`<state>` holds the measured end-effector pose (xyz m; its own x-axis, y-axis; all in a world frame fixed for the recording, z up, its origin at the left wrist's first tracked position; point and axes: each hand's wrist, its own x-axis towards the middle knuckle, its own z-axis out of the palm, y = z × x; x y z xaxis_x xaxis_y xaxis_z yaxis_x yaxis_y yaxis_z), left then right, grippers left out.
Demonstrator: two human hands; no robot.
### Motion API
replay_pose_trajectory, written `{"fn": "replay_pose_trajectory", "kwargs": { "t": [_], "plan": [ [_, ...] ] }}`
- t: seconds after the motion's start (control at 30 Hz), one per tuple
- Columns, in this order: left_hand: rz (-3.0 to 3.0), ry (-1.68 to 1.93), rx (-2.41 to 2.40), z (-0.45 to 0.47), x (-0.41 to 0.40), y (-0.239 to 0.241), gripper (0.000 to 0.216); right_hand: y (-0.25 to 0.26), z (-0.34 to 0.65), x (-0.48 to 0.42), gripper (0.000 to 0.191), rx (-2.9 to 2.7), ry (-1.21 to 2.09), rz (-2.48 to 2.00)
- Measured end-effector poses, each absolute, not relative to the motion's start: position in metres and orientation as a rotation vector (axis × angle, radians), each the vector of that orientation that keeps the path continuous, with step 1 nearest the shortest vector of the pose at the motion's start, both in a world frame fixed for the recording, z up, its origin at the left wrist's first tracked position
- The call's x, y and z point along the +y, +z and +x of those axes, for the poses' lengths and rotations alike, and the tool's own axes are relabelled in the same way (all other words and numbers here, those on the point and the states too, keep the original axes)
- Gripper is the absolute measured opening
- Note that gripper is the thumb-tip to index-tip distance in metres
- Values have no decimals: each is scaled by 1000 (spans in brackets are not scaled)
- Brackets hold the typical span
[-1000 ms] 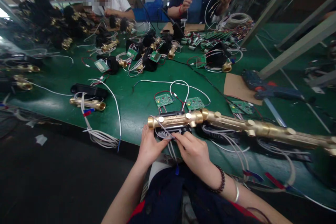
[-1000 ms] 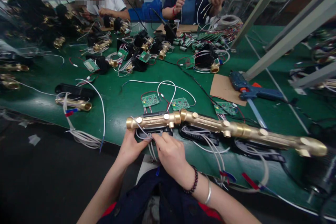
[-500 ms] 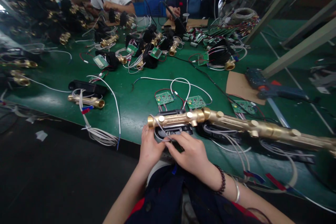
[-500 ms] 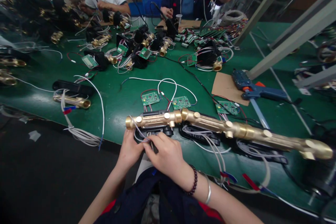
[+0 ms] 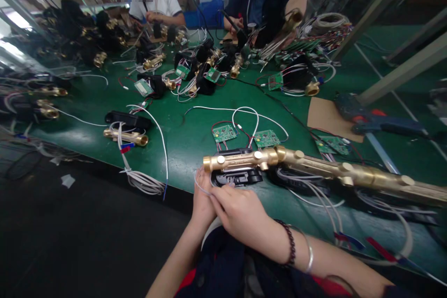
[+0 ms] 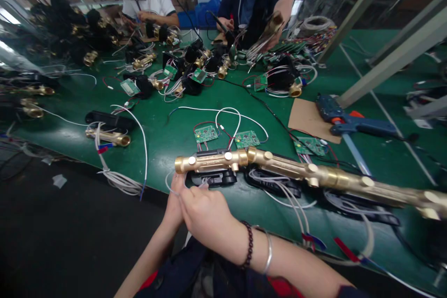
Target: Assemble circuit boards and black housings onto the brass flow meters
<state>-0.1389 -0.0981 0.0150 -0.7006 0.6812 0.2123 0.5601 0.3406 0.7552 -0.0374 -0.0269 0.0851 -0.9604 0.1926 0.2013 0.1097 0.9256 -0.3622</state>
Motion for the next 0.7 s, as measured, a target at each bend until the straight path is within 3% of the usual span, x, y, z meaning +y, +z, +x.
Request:
{"fn": "replay_pose_trajectory", "kwargs": {
  "t": [0.2, 0.43, 0.6, 0.7],
  "plan": [
    [1088, 1198, 2544, -136, -93, 21, 50, 63, 8, -7, 23, -2587, 660, -239],
    [1035, 1212, 2474, -134, -94, 27, 46, 53, -7, -5, 34, -2489, 636, -454],
    [1154, 1184, 2467, -135, -93, 26, 37, 49, -8, -7, 27, -2474, 623, -352],
    [1179, 1116, 2504, -136, -96, 23, 46, 39, 0, -10, 26, -2411, 635, -359]
  ]
}}
